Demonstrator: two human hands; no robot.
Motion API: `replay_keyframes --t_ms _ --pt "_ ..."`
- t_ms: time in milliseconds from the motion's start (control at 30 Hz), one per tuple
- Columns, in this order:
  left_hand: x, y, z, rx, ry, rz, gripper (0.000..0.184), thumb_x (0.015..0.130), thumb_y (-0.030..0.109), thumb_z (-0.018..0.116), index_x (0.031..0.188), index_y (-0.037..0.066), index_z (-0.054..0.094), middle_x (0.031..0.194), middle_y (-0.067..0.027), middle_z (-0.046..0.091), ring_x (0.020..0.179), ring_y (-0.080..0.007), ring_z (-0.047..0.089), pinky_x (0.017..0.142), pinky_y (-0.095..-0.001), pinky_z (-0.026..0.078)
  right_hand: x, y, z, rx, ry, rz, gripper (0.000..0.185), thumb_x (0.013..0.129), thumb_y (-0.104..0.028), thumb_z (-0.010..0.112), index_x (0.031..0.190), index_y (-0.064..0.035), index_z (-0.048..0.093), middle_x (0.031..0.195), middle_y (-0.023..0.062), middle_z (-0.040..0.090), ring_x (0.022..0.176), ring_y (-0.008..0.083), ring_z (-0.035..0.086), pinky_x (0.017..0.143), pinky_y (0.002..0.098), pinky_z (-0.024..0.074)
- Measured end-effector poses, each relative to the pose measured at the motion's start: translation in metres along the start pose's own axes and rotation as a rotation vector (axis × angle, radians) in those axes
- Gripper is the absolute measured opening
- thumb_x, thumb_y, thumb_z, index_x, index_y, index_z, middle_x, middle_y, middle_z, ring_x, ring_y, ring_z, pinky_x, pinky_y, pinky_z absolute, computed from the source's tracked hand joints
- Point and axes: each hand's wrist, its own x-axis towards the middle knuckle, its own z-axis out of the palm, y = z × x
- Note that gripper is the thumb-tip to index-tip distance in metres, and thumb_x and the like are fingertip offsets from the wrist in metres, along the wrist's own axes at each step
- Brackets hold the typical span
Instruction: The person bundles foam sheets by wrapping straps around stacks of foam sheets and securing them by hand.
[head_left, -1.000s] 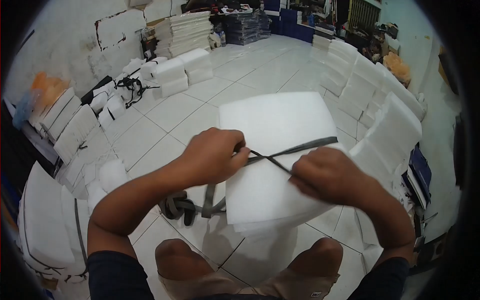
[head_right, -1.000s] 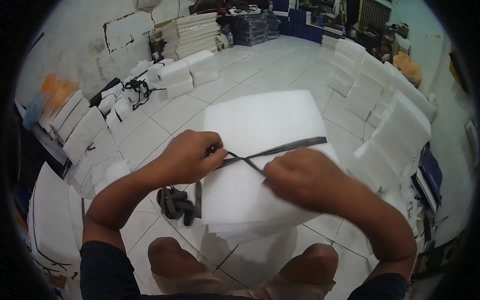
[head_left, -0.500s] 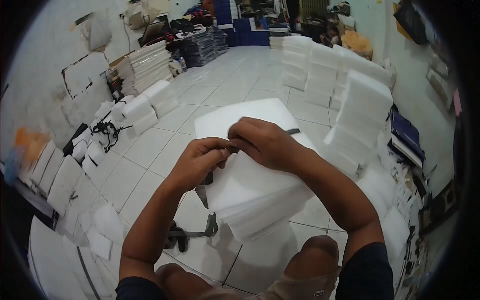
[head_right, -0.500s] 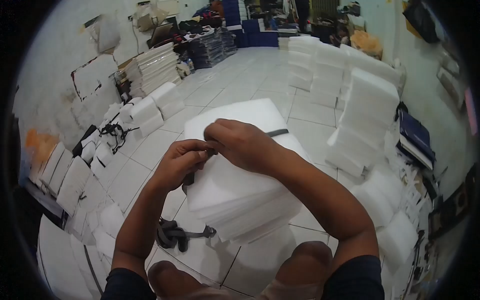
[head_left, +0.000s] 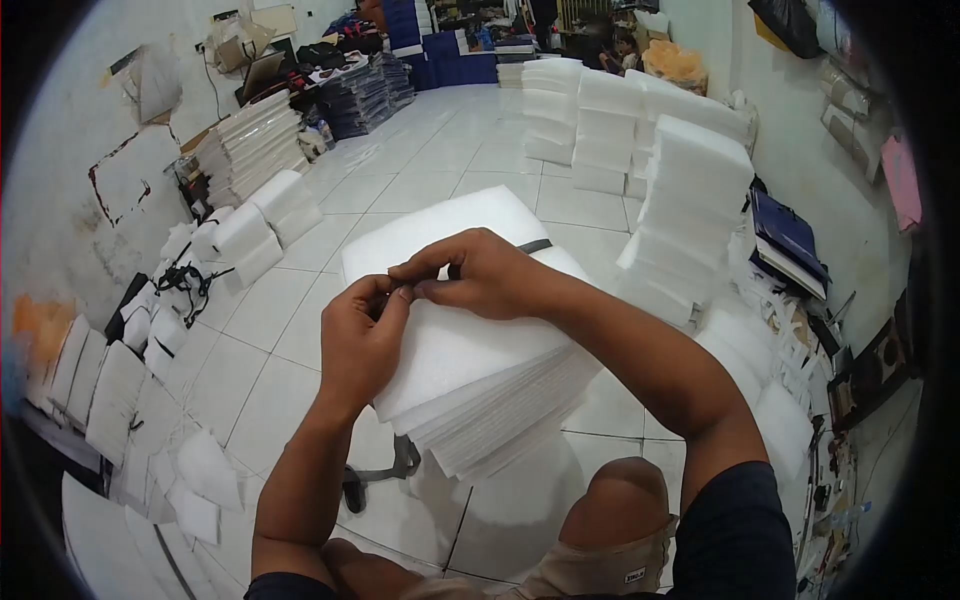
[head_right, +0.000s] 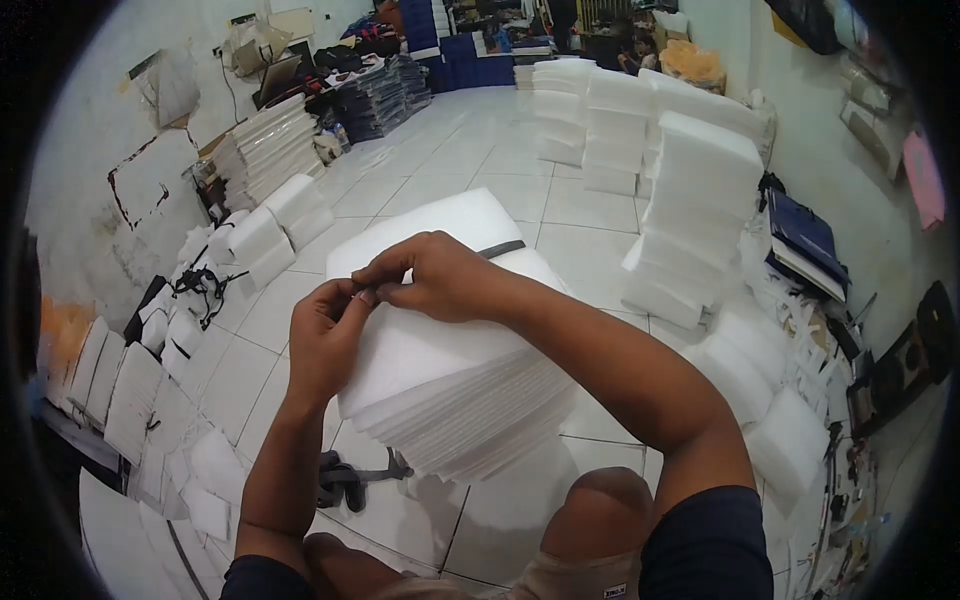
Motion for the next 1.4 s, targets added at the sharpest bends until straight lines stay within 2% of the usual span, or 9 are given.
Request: replay_keyframes --t_ms 67,167,233,367,533,667,1000,1067,1400 --pt "-0.004 0.007 0.001 0.163 0.002 0.037 0.018 0.091 0.008 0.059 0.097 -0.007 0.065 0.087 -0.0128 0.07 0.079 -0.0142 0.066 0.073 -0.0262 0.05 0.003 0.01 0.001 -0.159 0.047 -0.061 0.025 0.085 -0.006 0.068 0.109 -0.0088 0.07 0.102 0.0083 0.071 0.084 0.0186 0.066 0.076 0.0303 0.0514" --pt "-0.003 0.012 0.0 0.496 0.017 0.098 0.019 0.09 0.011 0.06 0.094 -0.007 0.064 0.081 -0.0165 0.07 0.074 -0.0171 0.067 0.069 -0.0288 0.05 0.002 0.011 0.007 -0.359 0.083 -0.219 0.026 0.08 -0.008 0.069 0.106 -0.0086 0.071 0.089 0.0086 0.066 0.085 0.0248 0.061 0.076 0.0341 0.0507" --pt "-0.002 0.01 0.0 0.514 -0.033 0.091 0.017 0.086 0.013 0.06 0.088 -0.003 0.065 0.077 -0.0193 0.067 0.067 -0.0328 0.066 0.063 -0.0383 0.051 0.0 0.01 0.01 -0.435 0.101 -0.25 0.024 0.079 -0.008 0.07 0.102 -0.0077 0.071 0.086 0.0082 0.063 0.086 0.0261 0.059 0.076 0.0354 0.0503" --pt "0.0 0.012 0.0 0.669 -0.065 0.218 0.016 0.085 0.013 0.06 0.088 -0.002 0.065 0.078 -0.0186 0.067 0.07 -0.0326 0.067 0.066 -0.0389 0.051 0.003 0.008 0.011 -0.541 0.14 -0.302 0.014 0.077 -0.012 0.068 0.09 -0.0056 0.068 0.086 0.0085 0.06 0.088 0.0281 0.057 0.077 0.0377 0.0498" --pt "0.004 0.01 0.0 0.514 0.005 0.325 0.02 0.086 0.012 0.062 0.095 -0.005 0.065 0.076 -0.0123 0.067 0.068 -0.0195 0.064 0.067 -0.0311 0.049 0.004 0.011 0.013 -0.502 0.178 -0.108 0.013 0.079 -0.013 0.066 0.088 -0.0033 0.065 0.084 0.0116 0.064 0.083 0.0283 0.062 0.078 0.0376 0.0501" --pt "0.013 0.008 -0.005 -0.19 -0.142 -0.143 0.018 0.09 0.012 0.06 0.096 -0.003 0.066 0.076 0.0008 0.063 0.065 -0.0055 0.053 0.064 -0.022 0.043 -0.005 0.004 0.001 -0.317 0.224 0.01 0.016 0.08 -0.015 0.067 0.089 -0.0012 0.064 0.08 0.0127 0.064 0.078 0.0267 0.063 0.075 0.0367 0.0503" --pt "0.019 -0.002 -0.011 0.139 -0.179 0.042 0.017 0.094 0.015 0.059 0.086 0.0 0.061 0.07 0.0033 0.056 0.064 -0.0028 0.046 0.059 -0.0212 0.038 -0.015 0.008 -0.008 -0.678 0.258 -0.406 0.016 0.084 -0.018 0.068 0.078 -0.0052 0.06 0.075 0.0101 0.062 0.067 0.0264 0.057 0.062 0.0356 0.0467" --pt "0.009 -0.006 -0.025 0.341 -0.174 0.027 0.021 0.094 0.017 0.06 0.082 0.0 0.056 0.068 0.0005 0.056 0.065 -0.0049 0.046 0.059 -0.0227 0.038 -0.027 0.012 -0.022 -0.543 0.108 0.007 0.017 0.085 -0.02 0.064 0.079 -0.0046 0.06 0.074 0.0123 0.062 0.071 0.0309 0.06 0.065 0.0402 0.047" --pt "0.001 -0.014 -0.041 0.341 -0.196 0.035 0.021 0.094 0.02 0.058 0.089 0.0 0.06 0.069 -0.0057 0.059 0.062 -0.0123 0.05 0.059 -0.0284 0.04 -0.015 0.002 -0.015 -0.406 -0.001 0.104 0.018 0.088 -0.016 0.066 0.082 -0.0006 0.059 0.066 0.0062 0.054 0.061 0.0136 0.044 0.059 0.0302 0.0399"
